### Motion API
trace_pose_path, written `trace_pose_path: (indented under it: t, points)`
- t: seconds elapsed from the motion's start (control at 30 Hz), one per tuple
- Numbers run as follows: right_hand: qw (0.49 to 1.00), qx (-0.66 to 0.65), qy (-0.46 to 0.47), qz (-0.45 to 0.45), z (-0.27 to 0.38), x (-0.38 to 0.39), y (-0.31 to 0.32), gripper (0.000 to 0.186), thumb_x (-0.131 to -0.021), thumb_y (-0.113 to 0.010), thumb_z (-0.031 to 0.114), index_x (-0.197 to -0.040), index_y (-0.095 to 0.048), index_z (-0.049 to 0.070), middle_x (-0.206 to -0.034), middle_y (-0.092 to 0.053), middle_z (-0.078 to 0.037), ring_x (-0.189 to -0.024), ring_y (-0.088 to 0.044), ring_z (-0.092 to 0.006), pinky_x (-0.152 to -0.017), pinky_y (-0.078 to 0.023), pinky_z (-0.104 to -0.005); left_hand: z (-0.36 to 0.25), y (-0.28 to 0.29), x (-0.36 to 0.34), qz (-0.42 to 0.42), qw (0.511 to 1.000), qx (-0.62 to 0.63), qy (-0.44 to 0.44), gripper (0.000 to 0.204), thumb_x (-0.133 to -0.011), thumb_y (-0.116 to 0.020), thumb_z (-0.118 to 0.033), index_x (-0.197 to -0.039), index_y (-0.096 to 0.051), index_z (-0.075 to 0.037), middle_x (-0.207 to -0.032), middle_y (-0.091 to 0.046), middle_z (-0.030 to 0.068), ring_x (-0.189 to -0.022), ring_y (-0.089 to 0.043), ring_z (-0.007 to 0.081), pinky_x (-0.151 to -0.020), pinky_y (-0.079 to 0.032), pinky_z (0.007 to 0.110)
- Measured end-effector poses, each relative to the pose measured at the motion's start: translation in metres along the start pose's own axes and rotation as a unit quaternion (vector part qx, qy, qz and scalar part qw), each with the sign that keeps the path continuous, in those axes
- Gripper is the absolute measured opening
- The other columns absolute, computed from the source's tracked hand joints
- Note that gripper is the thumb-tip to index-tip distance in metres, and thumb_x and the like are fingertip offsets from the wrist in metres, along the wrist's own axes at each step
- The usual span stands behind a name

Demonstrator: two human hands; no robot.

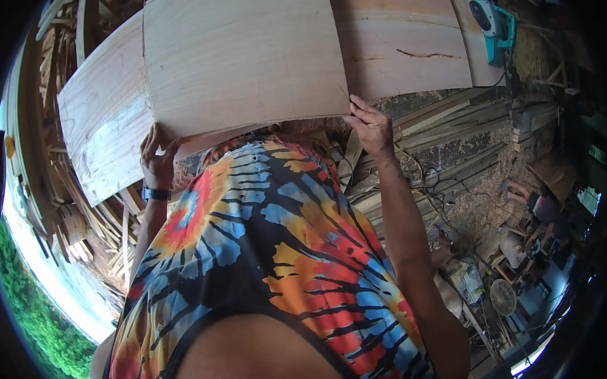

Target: The person aligns a wooden panel onto a larger wooden assembly, marks the surface with a pencil, and then uses a power planer to smooth the edge of a vertical board.

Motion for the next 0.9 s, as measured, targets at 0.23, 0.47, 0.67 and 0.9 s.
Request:
trace_pose_path:
  t: [0.23, 0.47, 0.67, 0.9]
  points:
    - [1.000, -0.001, -0.012, 0.012, 0.001, -0.002, -0.004, 0.036, -0.082, -0.079, 0.005, -0.113, -0.070, -0.010, -0.126, -0.069, -0.020, -0.113, -0.070, -0.0258, -0.094, -0.056, -0.0324, 0.000, 0.000, -0.001, -0.015, 1.000, 0.011, -0.013, 0.071, -0.077, -0.086, -0.023, -0.137, -0.060, 0.004, -0.125, -0.069, 0.0210, -0.121, -0.058, 0.0353, -0.104, -0.045, 0.043]
    - [1.000, 0.011, 0.010, 0.022, 0.006, -0.004, -0.001, 0.034, -0.085, -0.076, 0.006, -0.116, -0.070, -0.008, -0.128, -0.068, -0.022, -0.115, -0.069, -0.0276, -0.096, -0.054, -0.0339, -0.005, 0.005, -0.005, -0.017, 1.000, 0.017, -0.003, 0.072, -0.074, -0.087, -0.023, -0.135, -0.061, 0.005, -0.131, -0.065, 0.0233, -0.123, -0.058, 0.0378, -0.105, -0.045, 0.044]
    - [1.000, 0.015, -0.011, 0.023, 0.012, -0.004, 0.000, 0.035, -0.085, -0.073, 0.004, -0.118, -0.070, -0.005, -0.130, -0.067, -0.021, -0.118, -0.068, -0.0295, -0.099, -0.052, -0.0353, -0.004, 0.007, -0.008, -0.005, 0.999, 0.033, -0.013, 0.070, -0.072, -0.085, -0.022, -0.132, -0.061, 0.007, -0.132, -0.064, 0.0242, -0.120, -0.059, 0.0408, -0.103, -0.048, 0.044]
    - [0.999, -0.017, -0.036, 0.033, 0.002, 0.000, 0.003, 0.035, -0.082, -0.073, -0.001, -0.116, -0.070, -0.009, -0.131, -0.067, -0.021, -0.115, -0.068, -0.0260, -0.097, -0.052, -0.0335, -0.017, 0.024, -0.017, 0.006, 0.999, 0.040, -0.034, 0.051, -0.080, -0.079, -0.023, -0.121, -0.067, 0.005, -0.125, -0.067, 0.0227, -0.105, -0.064, 0.0398, -0.092, -0.052, 0.046]
Point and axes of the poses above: each hand's wrist, its own x-axis away from the middle knuckle, its own y-axis out of the back of the hand, z = x × y, the point moved 7 cm from there along -x, towards the middle knuckle
